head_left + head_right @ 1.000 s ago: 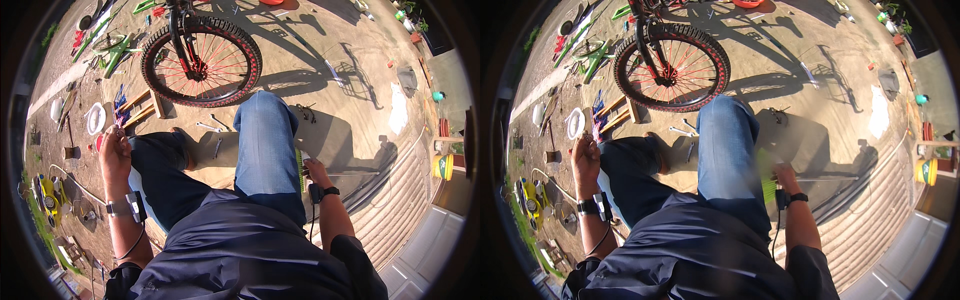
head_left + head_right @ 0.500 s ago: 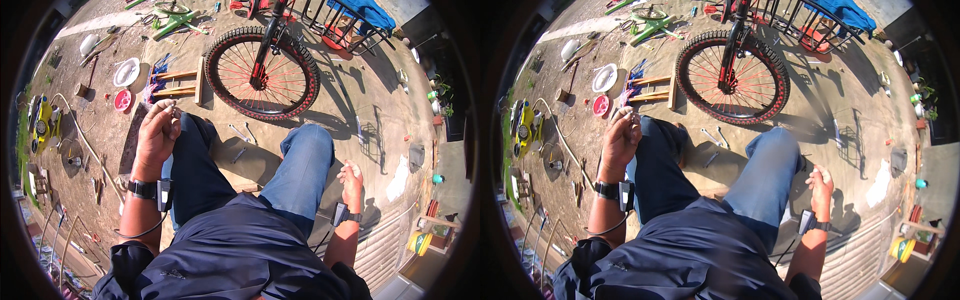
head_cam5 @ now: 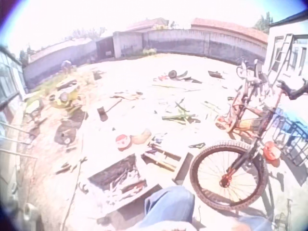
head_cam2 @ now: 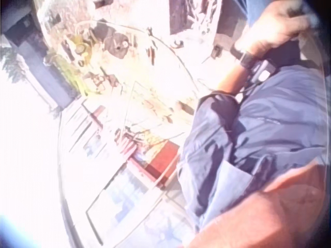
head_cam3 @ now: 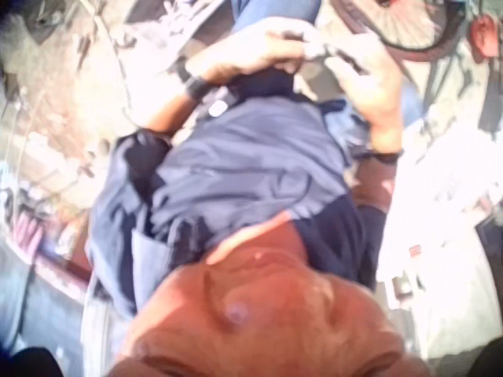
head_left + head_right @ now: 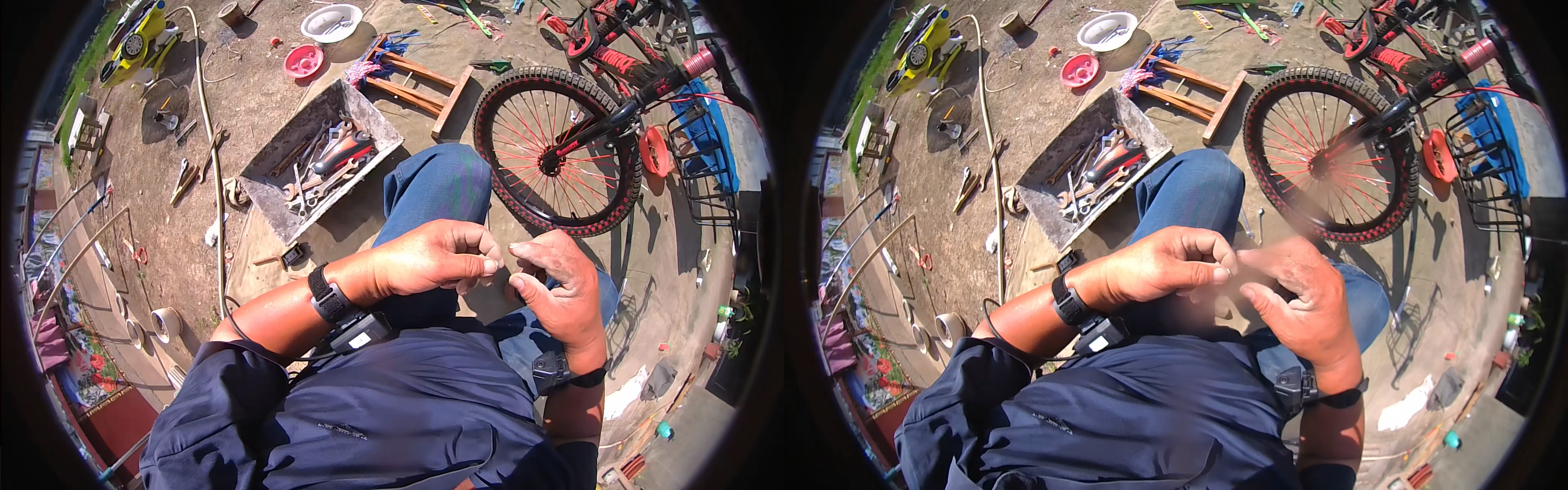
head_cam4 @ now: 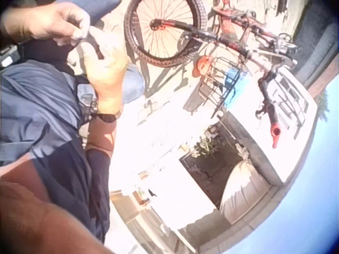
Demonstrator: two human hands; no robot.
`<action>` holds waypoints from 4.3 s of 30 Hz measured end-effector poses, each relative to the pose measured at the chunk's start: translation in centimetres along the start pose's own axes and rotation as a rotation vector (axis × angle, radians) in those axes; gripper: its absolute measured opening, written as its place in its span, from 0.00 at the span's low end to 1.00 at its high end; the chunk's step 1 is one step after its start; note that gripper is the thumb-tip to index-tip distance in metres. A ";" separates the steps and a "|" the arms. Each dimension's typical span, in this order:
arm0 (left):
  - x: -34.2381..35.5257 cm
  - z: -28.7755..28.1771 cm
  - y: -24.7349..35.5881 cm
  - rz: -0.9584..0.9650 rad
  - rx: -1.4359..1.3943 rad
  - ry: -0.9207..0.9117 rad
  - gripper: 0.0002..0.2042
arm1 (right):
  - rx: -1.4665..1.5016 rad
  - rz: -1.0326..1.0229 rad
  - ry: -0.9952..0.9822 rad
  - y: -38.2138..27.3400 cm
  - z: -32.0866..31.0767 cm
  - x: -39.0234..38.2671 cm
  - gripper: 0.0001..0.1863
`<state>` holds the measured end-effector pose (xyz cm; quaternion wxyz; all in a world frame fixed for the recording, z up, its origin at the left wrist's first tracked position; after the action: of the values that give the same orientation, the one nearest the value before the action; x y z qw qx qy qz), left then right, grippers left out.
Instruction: The person works on the front wheel of a bicycle, using a wrench to tighten the axle nuts. They then pick up a white bowl containing small parts, select a bolt, and attach it to the wheel hub. Finally, they adjust the brake cable and caliper near the wheel.
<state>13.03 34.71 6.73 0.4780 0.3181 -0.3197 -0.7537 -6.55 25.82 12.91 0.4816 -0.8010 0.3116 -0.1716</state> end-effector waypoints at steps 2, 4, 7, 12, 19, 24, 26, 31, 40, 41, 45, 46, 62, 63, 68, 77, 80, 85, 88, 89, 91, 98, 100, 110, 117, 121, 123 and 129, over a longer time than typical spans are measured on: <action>-0.4 -0.7 0.0 -0.025 -0.036 0.029 0.08 | -0.016 -0.056 -0.073 -0.1 1.4 1.3 0.13; -0.6 -1.3 -0.3 0.014 -0.090 0.020 0.08 | -0.041 -0.079 -0.071 -0.2 2.2 2.1 0.13; -0.7 -2.2 -0.6 0.052 -0.128 0.024 0.08 | -0.057 -0.094 -0.063 -0.2 3.1 3.2 0.13; -1.1 -3.4 -0.1 0.036 -0.157 0.016 0.09 | -0.095 -0.114 -0.083 -0.6 3.6 4.5 0.13; -1.9 -5.1 0.3 0.070 -0.173 0.006 0.11 | -0.051 -0.134 -0.089 -1.1 4.7 6.1 0.13; -3.0 -5.7 0.7 0.062 -0.151 0.008 0.10 | -0.028 -0.089 -0.070 -0.7 4.5 6.6 0.10; -3.7 -6.0 0.8 0.064 -0.152 0.017 0.10 | 0.059 0.015 -0.046 -0.7 4.4 6.4 0.09; -5.3 -7.4 0.0 0.111 -0.135 0.045 0.09 | 0.292 0.156 -0.002 -0.2 4.4 5.9 0.08; -7.1 -9.4 0.3 0.116 -0.183 0.175 0.07 | 0.305 0.198 0.013 -0.4 3.7 5.8 0.05; -7.1 -9.3 0.4 0.116 -0.164 0.209 0.07 | 0.310 0.201 0.020 -0.4 3.7 5.7 0.05; -6.8 -9.3 0.9 0.119 -0.153 0.237 0.07 | 0.316 0.217 0.027 0.0 3.2 5.4 0.04; -6.7 -9.4 0.8 0.124 -0.149 0.237 0.07 | 0.313 0.223 0.025 0.1 3.1 5.4 0.04; -5.8 -9.1 0.7 0.138 -0.149 0.268 0.07 | 0.343 0.302 0.074 0.7 1.9 4.3 0.10; -5.8 -9.1 0.5 0.139 -0.152 0.262 0.07 | 0.356 0.304 0.089 0.6 2.0 4.3 0.10; -5.8 -8.6 0.6 0.127 -0.158 0.289 0.08 | 0.373 0.355 0.102 0.5 1.7 4.0 0.11; -5.1 -8.0 0.9 0.128 -0.117 0.293 0.10 | 0.427 0.326 0.117 1.0 1.3 3.2 0.06; -4.8 -7.7 0.9 0.137 -0.131 0.285 0.09 | 0.438 0.289 0.150 1.5 1.3 2.9 0.08; -4.5 -7.6 1.1 0.141 -0.140 0.262 0.08 | 0.375 0.251 0.152 2.1 0.8 2.7 0.10; -4.3 -7.5 1.1 0.132 -0.134 0.254 0.08 | 0.337 0.235 0.158 2.0 0.7 2.6 0.10; -4.3 -7.5 1.1 0.129 -0.128 0.257 0.08 | 0.299 0.217 0.147 2.1 0.7 2.6 0.10; -4.3 -7.5 1.0 0.123 -0.130 0.261 0.08 | 0.291 0.215 0.135 2.0 0.7 2.7 0.10; -4.4 -7.5 0.7 0.132 -0.125 0.260 0.08 | 0.306 0.269 0.132 1.3 0.5 2.7 0.08; -4.3 -7.4 0.7 0.139 -0.133 0.263 0.08 | 0.320 0.279 0.143 1.4 0.5 2.6 0.09; -4.2 -7.5 0.6 0.145 -0.155 0.238 0.07 | 0.367 0.205 0.131 2.3 0.4 2.4 0.10; -3.9 -7.6 0.5 0.153 -0.129 0.282 0.07 | 0.381 0.226 0.134 2.5 0.2 2.3 0.08; -3.5 -7.8 0.6 0.156 -0.133 0.279 0.07 | 0.349 0.227 0.161 3.3 -0.6 1.9 0.07; -3.5 -7.8 0.9 0.181 -0.117 0.267 0.07 | 0.387 0.265 0.212 3.6 -1.0 1.3 0.07; -2.5 -7.5 1.6 0.232 -0.082 0.252 0.07 | 0.361 0.336 0.409 5.8 -4.2 -2.2 0.08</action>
<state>20.58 35.18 4.02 0.6107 0.3511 -0.2607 -0.6601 -12.56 22.45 9.87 0.5650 -0.5889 0.4942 -0.2997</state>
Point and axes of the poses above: each hand's wrist, its own x-axis towards the middle knuckle, its own z-axis out of the palm, y = z × x, the point moved 1 cm from there along x, towards the middle knuckle, and after that the axes turned 6 degrees about z, right-handed, at the moved point
